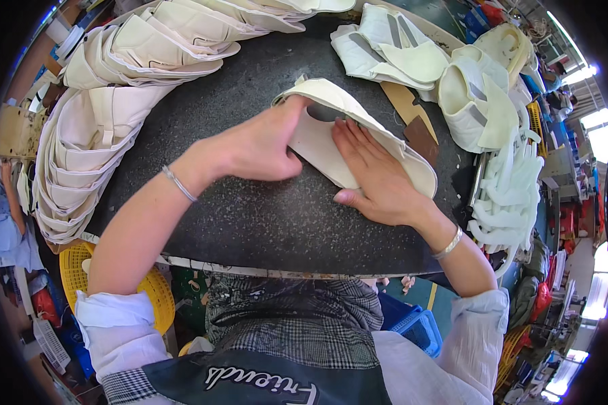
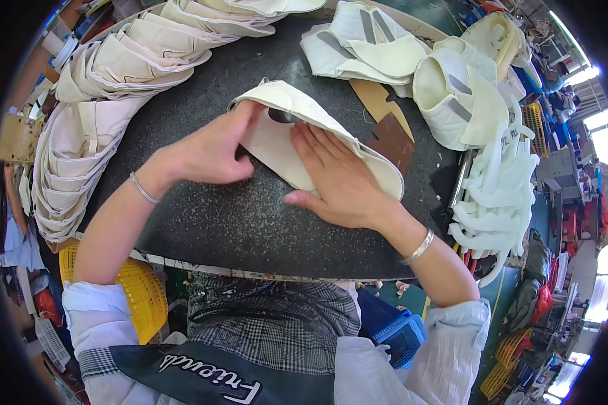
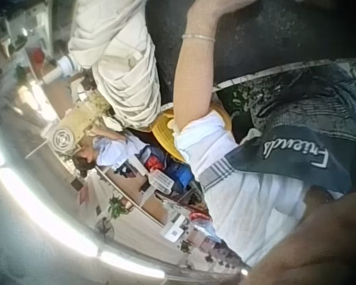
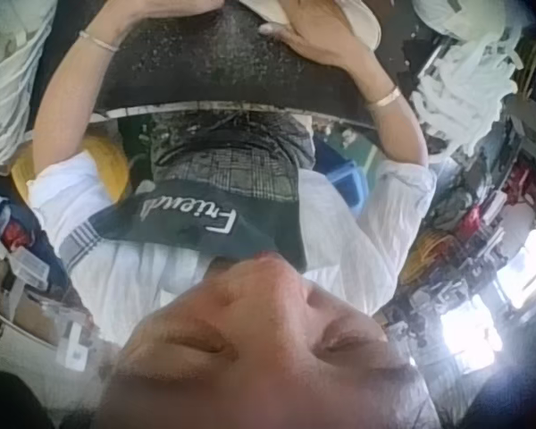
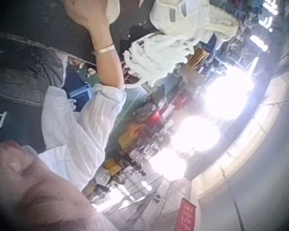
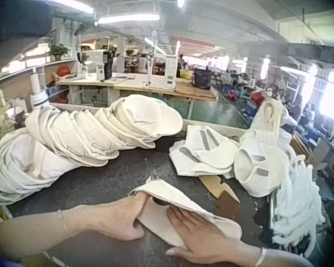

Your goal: The person assembles shoe collar linings by inserting foam padding strips into the fabric linings and folding and pressing the material into shape by hand.

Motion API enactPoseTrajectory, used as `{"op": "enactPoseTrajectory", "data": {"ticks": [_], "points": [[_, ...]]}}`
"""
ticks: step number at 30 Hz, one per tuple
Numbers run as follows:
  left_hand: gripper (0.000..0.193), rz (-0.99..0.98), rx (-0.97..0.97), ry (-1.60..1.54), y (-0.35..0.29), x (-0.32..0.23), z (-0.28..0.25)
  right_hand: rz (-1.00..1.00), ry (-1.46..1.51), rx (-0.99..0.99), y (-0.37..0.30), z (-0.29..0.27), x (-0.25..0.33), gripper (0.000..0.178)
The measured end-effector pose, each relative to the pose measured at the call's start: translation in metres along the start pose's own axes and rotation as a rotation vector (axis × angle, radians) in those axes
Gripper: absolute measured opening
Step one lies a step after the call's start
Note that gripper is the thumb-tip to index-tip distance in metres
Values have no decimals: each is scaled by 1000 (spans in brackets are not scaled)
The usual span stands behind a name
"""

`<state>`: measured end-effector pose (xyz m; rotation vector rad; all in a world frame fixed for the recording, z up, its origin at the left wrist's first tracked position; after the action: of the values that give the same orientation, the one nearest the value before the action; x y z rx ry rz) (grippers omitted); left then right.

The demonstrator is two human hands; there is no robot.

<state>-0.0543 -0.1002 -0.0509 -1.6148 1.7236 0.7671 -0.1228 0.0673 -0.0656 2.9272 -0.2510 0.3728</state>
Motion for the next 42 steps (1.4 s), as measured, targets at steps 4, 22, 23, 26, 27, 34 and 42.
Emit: {"op": "enactPoseTrajectory", "data": {"ticks": [4,22,23,26,27,34,42], "points": [[61,77,11,-51,-3,3,-12,-189,-240,118,1,0,22,83],[24,-11,-256,-710,-19,-26,6,328,413,-906,-70,-101,26,38],[24,51,-248,-1060,-25,-29,15,407,383,-644,-54,-90,36,48],[35,73,-197,-1690,-37,-46,30,196,279,-460,-40,-63,41,37],[35,77,-183,-1682,-36,-46,32,272,475,-439,-42,-61,38,33],[23,-64,-305,-1383,-57,-49,48,412,846,-469,-33,-70,33,21],[35,17,-250,-1604,-51,-62,49,748,-84,-390,-48,-42,-85,61]]}}
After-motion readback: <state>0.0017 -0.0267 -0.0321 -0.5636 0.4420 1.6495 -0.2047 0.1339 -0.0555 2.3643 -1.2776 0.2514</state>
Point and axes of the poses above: each hand's wrist, its own y-axis towards the middle knuckle, its own z-axis out of the palm, x = y × z, the point moved 5 cm from there along y, towards the middle knuckle, and after that the axes turned 7 degrees about -y, right-handed, at the moved point
